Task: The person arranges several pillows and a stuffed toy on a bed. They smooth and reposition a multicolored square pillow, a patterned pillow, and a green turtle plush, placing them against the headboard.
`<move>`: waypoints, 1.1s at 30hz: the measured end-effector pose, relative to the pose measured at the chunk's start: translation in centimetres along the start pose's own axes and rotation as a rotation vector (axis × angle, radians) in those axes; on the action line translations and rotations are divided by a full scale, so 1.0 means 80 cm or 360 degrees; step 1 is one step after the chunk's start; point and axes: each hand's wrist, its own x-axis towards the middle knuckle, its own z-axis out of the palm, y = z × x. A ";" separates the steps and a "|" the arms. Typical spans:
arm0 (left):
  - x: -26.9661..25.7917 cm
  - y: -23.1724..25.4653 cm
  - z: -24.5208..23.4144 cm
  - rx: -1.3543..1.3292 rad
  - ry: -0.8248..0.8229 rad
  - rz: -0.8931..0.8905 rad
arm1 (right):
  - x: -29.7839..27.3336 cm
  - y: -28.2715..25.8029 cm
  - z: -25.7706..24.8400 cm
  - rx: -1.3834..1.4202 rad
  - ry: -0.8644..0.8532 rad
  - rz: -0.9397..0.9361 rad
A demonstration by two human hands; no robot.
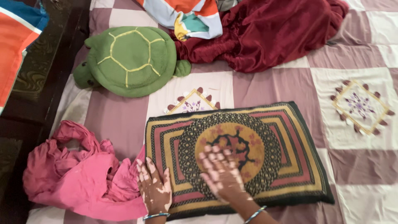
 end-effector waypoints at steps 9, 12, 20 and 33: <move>-0.035 0.085 -0.020 -0.0175 -0.0534 0.0607 | -0.126 0.081 -0.011 -0.0527 0.0280 0.1774; -0.058 0.122 -0.032 -0.0367 -0.0947 0.0919 | -0.145 0.057 -0.036 -0.0210 0.0370 0.1957; -0.086 0.135 -0.001 0.0280 -0.0628 0.1299 | -0.155 -0.056 -0.051 -0.0091 0.0482 0.0861; 0.009 0.178 -0.064 -0.0027 -0.0490 0.1425 | -0.125 -0.058 -0.104 -0.0050 0.0318 0.1231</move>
